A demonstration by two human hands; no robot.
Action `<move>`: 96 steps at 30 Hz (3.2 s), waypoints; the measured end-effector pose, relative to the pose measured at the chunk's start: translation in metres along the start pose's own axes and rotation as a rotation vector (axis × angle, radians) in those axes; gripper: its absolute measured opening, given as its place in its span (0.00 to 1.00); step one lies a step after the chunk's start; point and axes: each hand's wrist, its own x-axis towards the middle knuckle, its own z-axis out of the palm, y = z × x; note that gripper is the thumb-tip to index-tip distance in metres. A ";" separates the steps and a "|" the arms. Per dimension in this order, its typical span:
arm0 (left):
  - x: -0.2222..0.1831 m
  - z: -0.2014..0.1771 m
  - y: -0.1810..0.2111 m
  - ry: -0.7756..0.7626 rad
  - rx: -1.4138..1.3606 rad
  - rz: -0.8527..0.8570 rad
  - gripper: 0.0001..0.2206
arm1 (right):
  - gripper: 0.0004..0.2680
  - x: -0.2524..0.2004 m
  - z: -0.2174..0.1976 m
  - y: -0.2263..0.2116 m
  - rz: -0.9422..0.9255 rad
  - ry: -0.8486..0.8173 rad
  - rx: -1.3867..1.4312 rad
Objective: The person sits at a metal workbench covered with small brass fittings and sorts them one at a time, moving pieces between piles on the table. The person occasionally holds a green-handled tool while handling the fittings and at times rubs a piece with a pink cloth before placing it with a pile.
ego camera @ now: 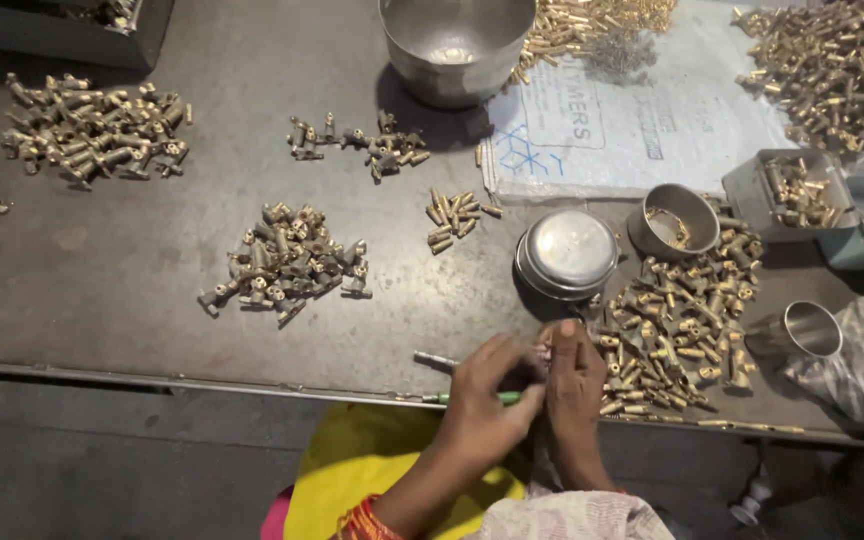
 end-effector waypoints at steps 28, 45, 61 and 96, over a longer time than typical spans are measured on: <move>0.222 -0.184 -0.205 0.329 0.433 -0.360 0.08 | 0.08 -0.021 -0.011 0.008 -0.525 -0.149 -0.895; 0.229 -0.137 -0.159 0.063 0.873 0.284 0.10 | 0.09 -0.022 -0.007 0.004 -0.603 -0.141 -0.977; 0.148 -0.196 -0.069 0.016 0.930 0.145 0.10 | 0.11 -0.024 -0.016 0.017 -0.552 -0.127 -0.972; 0.117 -0.094 -0.062 -0.017 0.364 -0.039 0.12 | 0.10 -0.009 -0.025 0.019 -0.418 -0.177 -0.826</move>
